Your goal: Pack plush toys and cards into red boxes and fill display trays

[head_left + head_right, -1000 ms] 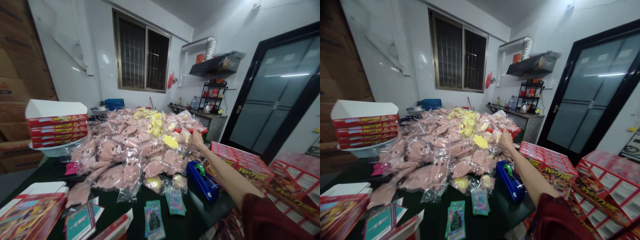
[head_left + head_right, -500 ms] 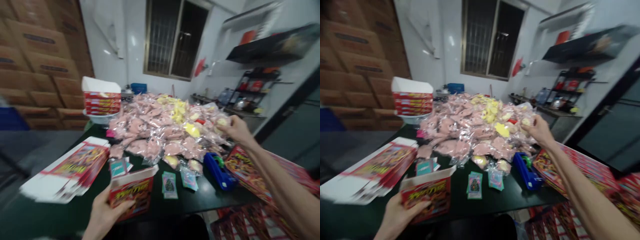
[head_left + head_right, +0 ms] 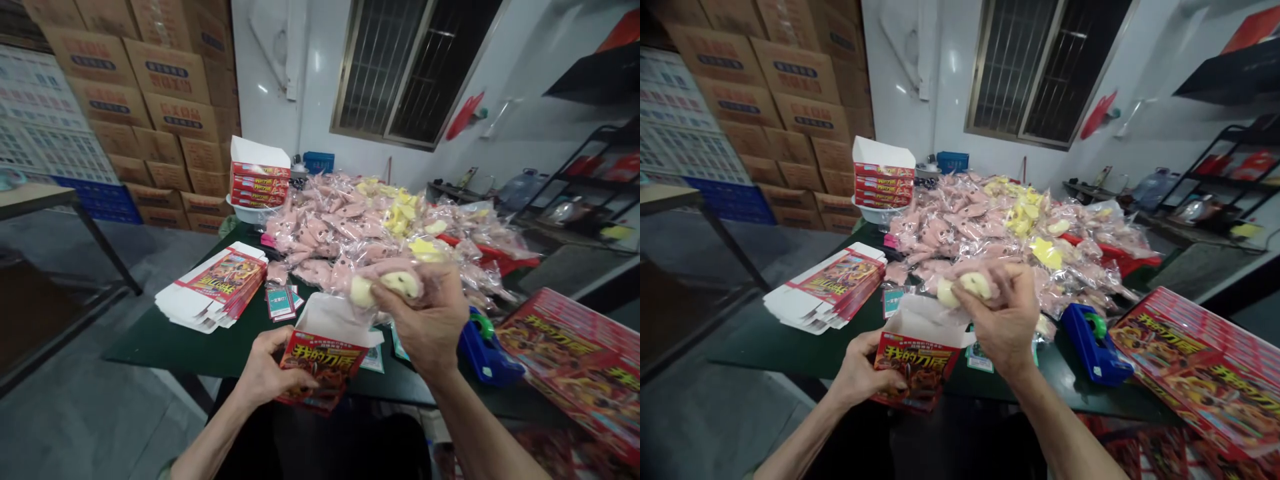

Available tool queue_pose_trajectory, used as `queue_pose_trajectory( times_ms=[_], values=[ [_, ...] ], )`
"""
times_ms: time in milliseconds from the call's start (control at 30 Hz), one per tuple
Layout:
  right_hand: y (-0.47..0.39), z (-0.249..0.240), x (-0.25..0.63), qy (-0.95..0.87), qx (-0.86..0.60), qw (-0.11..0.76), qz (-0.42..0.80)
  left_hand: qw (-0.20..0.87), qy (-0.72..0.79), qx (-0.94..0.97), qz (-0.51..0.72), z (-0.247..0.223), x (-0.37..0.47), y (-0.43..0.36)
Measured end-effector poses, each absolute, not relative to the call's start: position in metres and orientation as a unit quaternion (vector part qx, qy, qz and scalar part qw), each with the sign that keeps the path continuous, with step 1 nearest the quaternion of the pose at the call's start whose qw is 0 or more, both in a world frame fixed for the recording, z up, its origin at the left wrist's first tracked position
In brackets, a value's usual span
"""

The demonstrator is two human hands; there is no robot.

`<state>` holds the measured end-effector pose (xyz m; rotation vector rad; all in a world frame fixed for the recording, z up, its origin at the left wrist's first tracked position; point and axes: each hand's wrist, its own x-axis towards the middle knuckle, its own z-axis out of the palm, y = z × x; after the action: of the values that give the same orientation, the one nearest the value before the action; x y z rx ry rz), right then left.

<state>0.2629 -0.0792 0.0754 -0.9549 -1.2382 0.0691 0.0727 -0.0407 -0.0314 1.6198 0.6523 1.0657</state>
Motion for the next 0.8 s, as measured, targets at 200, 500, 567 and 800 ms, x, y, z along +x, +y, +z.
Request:
queue_pose_trajectory(
  times_ms=[200, 500, 567, 800],
  values=[
    [-0.074, 0.058, 0.267, -0.651, -0.427, 0.621, -0.09, 0.624, 0.264, 0.603, 0.422, -0.027, 0.077, -0.044],
    [-0.084, 0.075, 0.297, -0.793, -0.425, 0.436, 0.001, 0.645, 0.282, 0.594, 0.391, -0.031, 0.073, -0.035],
    [-0.086, 0.081, 0.303, -0.8, -0.456, 0.388, 0.034, 0.657, 0.277, 0.584, 0.388, -0.036, 0.074, -0.033],
    [-0.086, 0.084, 0.302, -0.798, -0.452, 0.386, 0.099, 0.571, 0.278, 0.661, 0.4, -0.035, 0.081, -0.036]
  ],
)
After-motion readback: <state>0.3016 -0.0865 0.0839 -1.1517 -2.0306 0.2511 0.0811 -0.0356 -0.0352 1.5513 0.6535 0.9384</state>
